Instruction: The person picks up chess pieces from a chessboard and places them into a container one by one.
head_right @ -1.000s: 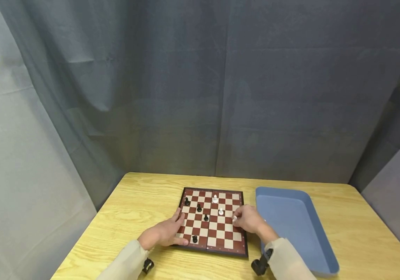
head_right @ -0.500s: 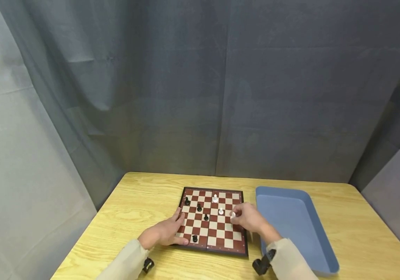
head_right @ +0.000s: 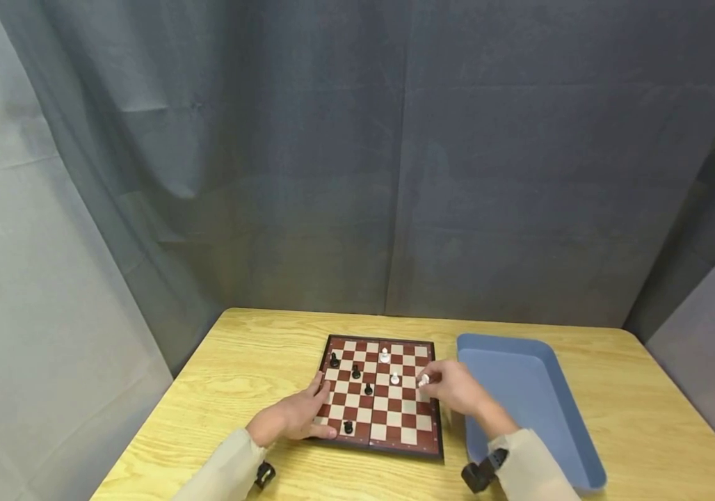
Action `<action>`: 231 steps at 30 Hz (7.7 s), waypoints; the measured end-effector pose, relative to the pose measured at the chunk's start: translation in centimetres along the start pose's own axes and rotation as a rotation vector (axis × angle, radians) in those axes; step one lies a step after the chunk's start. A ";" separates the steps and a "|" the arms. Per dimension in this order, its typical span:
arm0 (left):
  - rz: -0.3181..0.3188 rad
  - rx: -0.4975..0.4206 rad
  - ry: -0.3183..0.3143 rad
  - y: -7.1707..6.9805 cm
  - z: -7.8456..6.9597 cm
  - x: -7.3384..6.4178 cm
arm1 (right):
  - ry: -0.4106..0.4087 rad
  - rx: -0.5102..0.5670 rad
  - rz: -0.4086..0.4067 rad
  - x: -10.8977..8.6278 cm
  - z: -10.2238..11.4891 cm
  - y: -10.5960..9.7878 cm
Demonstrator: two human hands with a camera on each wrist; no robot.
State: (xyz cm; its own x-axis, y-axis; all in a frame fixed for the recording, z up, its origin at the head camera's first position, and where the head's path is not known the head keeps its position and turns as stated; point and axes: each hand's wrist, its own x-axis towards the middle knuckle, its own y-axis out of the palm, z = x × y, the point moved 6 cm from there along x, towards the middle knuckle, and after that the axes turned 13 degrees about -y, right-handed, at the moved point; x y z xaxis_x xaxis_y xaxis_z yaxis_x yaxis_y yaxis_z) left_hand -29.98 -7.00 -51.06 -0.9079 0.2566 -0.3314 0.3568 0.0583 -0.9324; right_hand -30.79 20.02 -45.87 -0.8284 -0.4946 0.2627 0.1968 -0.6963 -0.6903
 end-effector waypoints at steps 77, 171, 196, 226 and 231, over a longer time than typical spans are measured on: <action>0.013 0.000 -0.016 0.0 0.0 0.1 | 0.157 -0.083 0.078 -7.4 -5.7 -6.2; 0.000 0.013 -0.024 0.0 -0.1 0.2 | 0.134 -0.099 -0.064 4.2 -3.4 4.6; -0.011 -0.001 -0.011 0.0 0.0 0.1 | 0.051 -0.188 -0.038 4.6 -3.0 5.2; 0.002 0.017 -0.024 0.1 -0.1 0.0 | 0.061 -0.128 -0.019 4.3 -3.0 5.3; 0.002 0.010 -0.024 0.1 -0.1 -0.1 | 0.057 -0.099 -0.019 4.1 -2.8 5.2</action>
State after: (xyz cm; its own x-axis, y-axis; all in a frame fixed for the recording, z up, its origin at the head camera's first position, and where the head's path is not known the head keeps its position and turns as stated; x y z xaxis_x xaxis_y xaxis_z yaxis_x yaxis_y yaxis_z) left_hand -29.87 -6.95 -51.14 -0.9122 0.2332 -0.3369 0.3569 0.0485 -0.9329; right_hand -34.64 15.83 -50.23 -0.8605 -0.4495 0.2396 0.1305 -0.6492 -0.7493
